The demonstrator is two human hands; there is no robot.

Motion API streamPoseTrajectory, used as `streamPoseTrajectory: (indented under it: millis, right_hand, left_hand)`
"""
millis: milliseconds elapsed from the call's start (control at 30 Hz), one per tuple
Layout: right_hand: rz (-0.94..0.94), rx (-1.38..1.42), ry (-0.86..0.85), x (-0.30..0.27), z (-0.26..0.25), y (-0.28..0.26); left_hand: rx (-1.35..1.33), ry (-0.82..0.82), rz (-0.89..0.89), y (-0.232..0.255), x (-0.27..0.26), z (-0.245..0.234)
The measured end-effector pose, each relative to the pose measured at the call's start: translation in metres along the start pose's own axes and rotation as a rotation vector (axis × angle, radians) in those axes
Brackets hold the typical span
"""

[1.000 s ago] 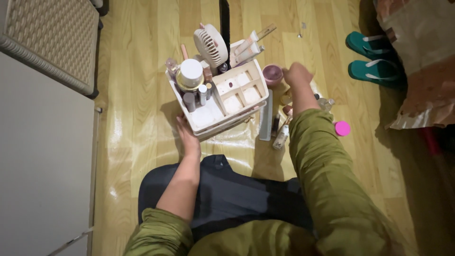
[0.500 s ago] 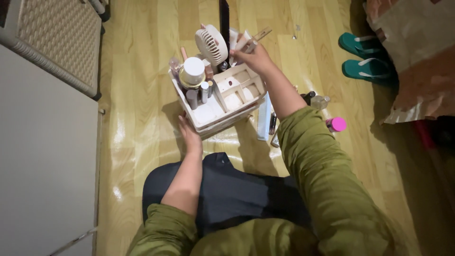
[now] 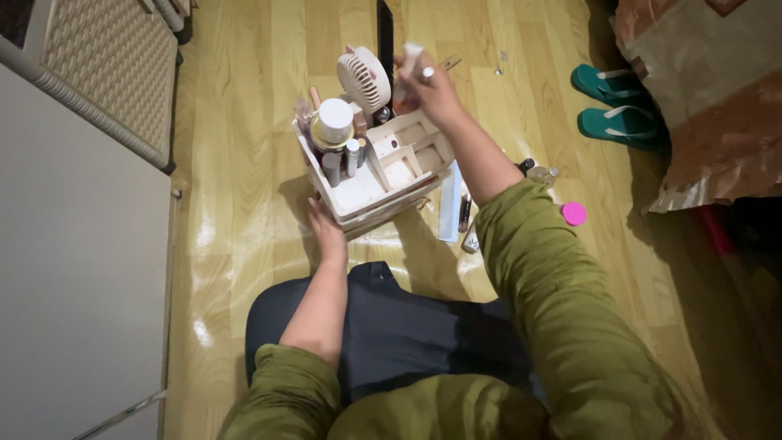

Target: The person empties a multi-tiered cosmetic organizer, removing bottles, brushes, and other items onto the floor. They then spray the empty organizer with a cleaning solution and wipe the compartments with a cloth.

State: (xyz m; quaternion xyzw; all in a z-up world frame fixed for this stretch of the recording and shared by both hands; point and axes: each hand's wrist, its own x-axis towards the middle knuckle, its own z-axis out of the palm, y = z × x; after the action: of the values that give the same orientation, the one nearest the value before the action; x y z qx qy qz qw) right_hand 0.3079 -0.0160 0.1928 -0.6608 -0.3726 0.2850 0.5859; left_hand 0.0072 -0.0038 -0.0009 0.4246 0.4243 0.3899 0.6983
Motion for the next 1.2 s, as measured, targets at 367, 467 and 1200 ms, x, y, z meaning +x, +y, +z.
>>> streamPoseTrajectory:
  millis: [367,467,1200]
  right_hand:
    - [-0.088,0.660,0.233,-0.115,-0.130,-0.001]
    - [0.291,0.702,0.250,-0.178,-0.149,0.047]
    - [0.720,0.362,0.279,-0.315,-0.178,0.130]
  left_hand:
    - [0.187,0.028,0.061,-0.047,0.023,-0.016]
    - [0.141,0.031,0.065,-0.049,0.027,-0.018]
    - [0.365,0.028,0.013,-0.007,0.004,-0.020]
